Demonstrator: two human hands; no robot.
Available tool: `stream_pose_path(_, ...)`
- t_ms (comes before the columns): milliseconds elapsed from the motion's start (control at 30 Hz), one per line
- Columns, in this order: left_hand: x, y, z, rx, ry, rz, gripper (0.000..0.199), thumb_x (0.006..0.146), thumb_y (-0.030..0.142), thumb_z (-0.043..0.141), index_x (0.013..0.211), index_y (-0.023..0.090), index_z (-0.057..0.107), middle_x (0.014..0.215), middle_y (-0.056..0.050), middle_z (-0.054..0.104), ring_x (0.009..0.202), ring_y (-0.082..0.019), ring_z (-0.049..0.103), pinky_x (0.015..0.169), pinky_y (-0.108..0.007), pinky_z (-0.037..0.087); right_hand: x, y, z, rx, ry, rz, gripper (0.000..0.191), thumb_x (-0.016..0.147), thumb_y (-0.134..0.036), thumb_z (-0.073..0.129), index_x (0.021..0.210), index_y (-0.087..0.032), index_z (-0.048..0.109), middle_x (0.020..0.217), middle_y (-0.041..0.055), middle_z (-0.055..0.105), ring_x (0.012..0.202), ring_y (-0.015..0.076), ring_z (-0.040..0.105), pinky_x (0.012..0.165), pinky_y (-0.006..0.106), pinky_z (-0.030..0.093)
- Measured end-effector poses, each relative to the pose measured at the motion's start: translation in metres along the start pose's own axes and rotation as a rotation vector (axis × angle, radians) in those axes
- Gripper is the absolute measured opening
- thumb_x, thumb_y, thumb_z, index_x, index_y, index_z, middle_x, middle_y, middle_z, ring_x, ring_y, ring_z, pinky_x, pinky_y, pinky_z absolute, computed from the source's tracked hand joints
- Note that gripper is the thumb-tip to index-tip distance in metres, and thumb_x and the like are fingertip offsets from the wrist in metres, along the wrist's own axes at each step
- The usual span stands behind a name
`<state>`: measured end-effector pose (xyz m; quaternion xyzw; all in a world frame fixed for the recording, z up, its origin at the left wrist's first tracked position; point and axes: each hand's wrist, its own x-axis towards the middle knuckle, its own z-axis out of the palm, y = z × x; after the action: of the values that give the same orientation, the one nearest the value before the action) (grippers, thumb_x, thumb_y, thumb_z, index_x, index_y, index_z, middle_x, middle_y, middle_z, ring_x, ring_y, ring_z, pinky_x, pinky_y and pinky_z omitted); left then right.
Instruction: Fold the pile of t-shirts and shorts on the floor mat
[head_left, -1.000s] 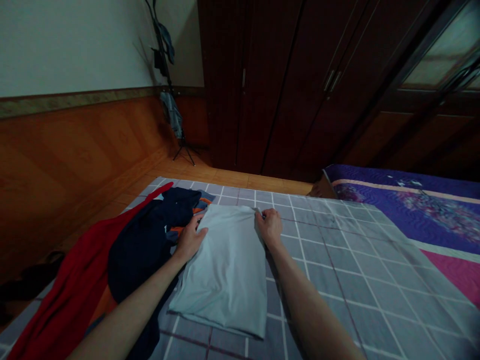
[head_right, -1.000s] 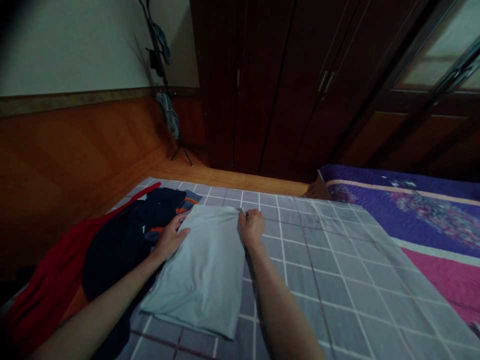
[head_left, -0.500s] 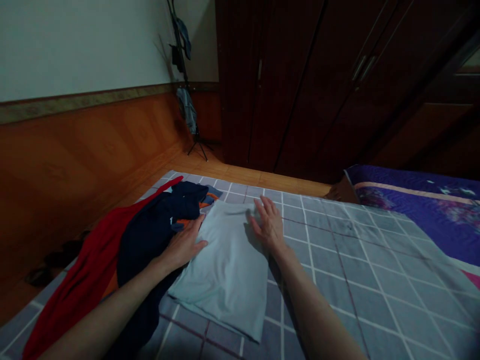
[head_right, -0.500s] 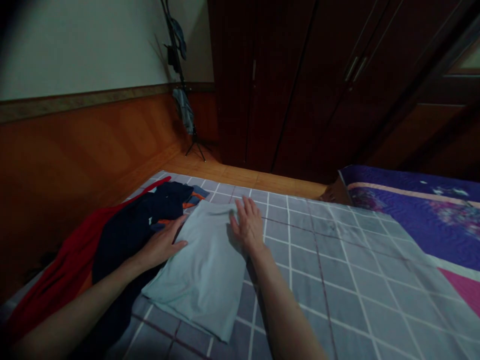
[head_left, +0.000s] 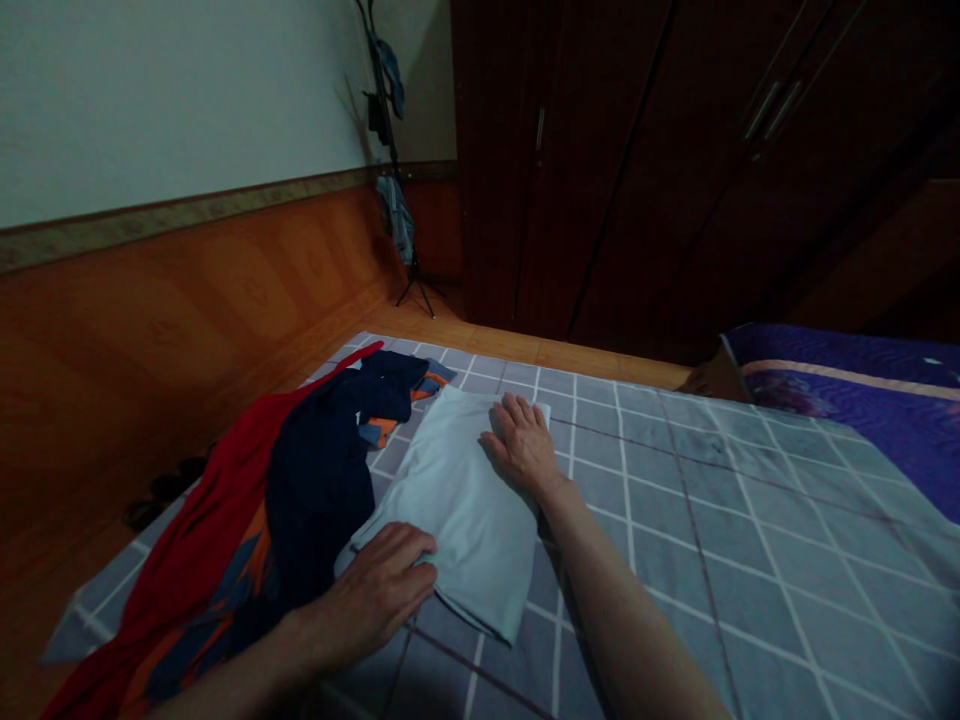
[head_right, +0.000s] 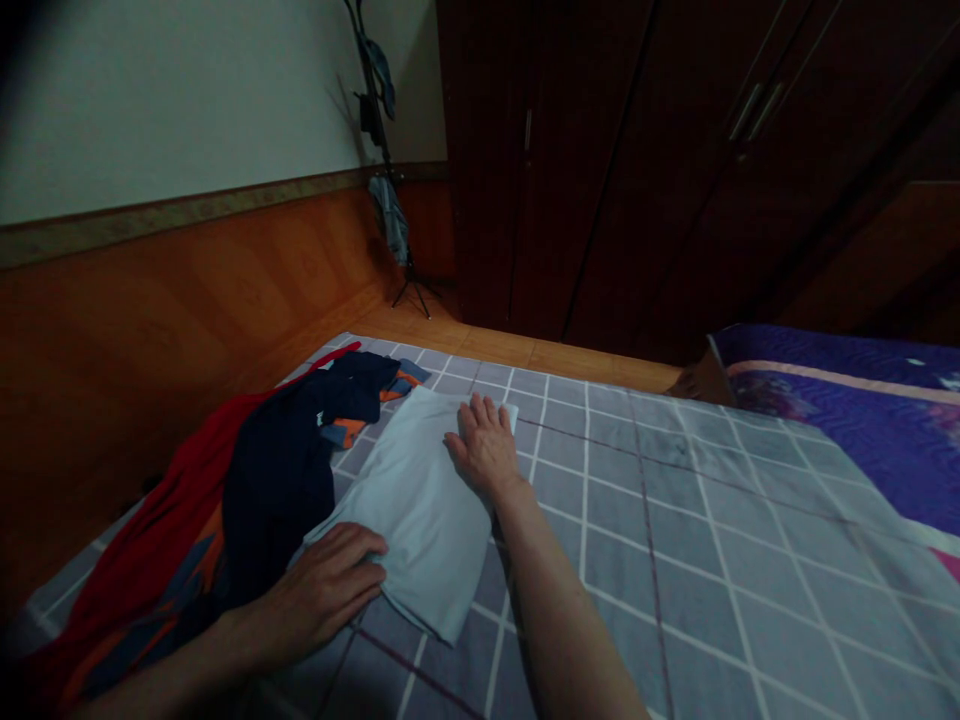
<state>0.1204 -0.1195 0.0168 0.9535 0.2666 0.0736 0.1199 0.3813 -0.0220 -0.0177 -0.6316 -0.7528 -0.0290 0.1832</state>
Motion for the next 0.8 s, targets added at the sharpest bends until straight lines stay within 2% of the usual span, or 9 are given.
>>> stream_pose_path(133,0.011,0.012,0.006,-0.023,-0.002,0.105,0.013,0.089,0.014,0.051,0.101,0.018,0.055,0.103,-0.007,0.057,0.093,-0.021,0.051,0.083,-0.035,0.040,-0.003,0.006,0.001,0.007,0.023,0.026,0.048,0.094,-0.043,0.044,0.129,-0.011,0.053,0.144,0.0180,0.038,0.131,0.0324,0.034,0.108,0.046,0.023)
stream_pose_path(267,0.023,0.023,0.015,0.007,-0.047,0.139,0.011,0.091,0.012,0.046,0.085,0.017,0.054,0.088,-0.003,0.057,0.083,-0.018,0.050,0.077,-0.031,0.039,-0.005,0.010,0.003,0.016,0.040,0.042,0.043,0.092,-0.042,0.048,0.121,-0.012,0.059,0.140,0.0189,0.043,0.127,0.0320,0.039,0.107,0.044,0.026)
stream_pose_path(400,0.031,0.028,0.019,0.050,-0.046,0.135,0.011,0.092,0.014,0.045,0.085,0.017,0.053,0.086,-0.003,0.057,0.080,-0.017,0.050,0.074,-0.029,0.039,-0.006,0.009,0.002,0.023,0.051,0.032,0.041,0.092,-0.042,0.048,0.119,-0.014,0.060,0.141,0.0172,0.043,0.128,0.0309,0.037,0.107,0.044,0.025)
stream_pose_path(600,0.032,0.038,0.016,0.031,-0.096,0.165,0.009,0.084,0.010,0.049,0.081,0.018,0.051,0.081,-0.001,0.057,0.076,-0.016,0.052,0.069,-0.027,0.040,-0.005,0.007,0.000,0.011,0.021,-0.013,0.044,0.092,-0.042,0.047,0.124,-0.013,0.056,0.143,0.0162,0.040,0.132,0.0301,0.033,0.109,0.044,0.021)
stream_pose_path(700,0.034,0.045,0.013,-0.004,-0.130,0.139,0.008,0.085,0.012,0.051,0.088,0.019,0.054,0.090,-0.002,0.061,0.083,-0.016,0.055,0.076,-0.028,0.042,-0.005,0.007,0.002,0.001,-0.014,-0.018,0.045,0.092,-0.044,0.047,0.124,-0.013,0.056,0.142,0.0172,0.042,0.131,0.0308,0.034,0.108,0.045,0.021)
stream_pose_path(733,0.035,0.046,0.014,-0.009,-0.123,0.143,0.009,0.086,0.016,0.052,0.094,0.018,0.056,0.099,-0.004,0.062,0.091,-0.018,0.056,0.083,-0.029,0.043,-0.005,0.007,0.003,-0.003,-0.021,-0.015,0.047,0.092,-0.045,0.047,0.124,-0.013,0.056,0.143,0.0176,0.041,0.131,0.0311,0.034,0.108,0.045,0.021)
stream_pose_path(800,0.038,0.046,0.017,-0.012,-0.108,0.170,0.028,0.091,0.031,0.052,0.116,0.018,0.053,0.124,-0.009,0.056,0.116,-0.024,0.049,0.100,-0.038,0.036,-0.005,0.007,0.003,-0.012,-0.032,-0.008,0.050,0.092,-0.047,0.046,0.127,-0.012,0.053,0.145,0.0183,0.037,0.132,0.0319,0.031,0.108,0.046,0.019)
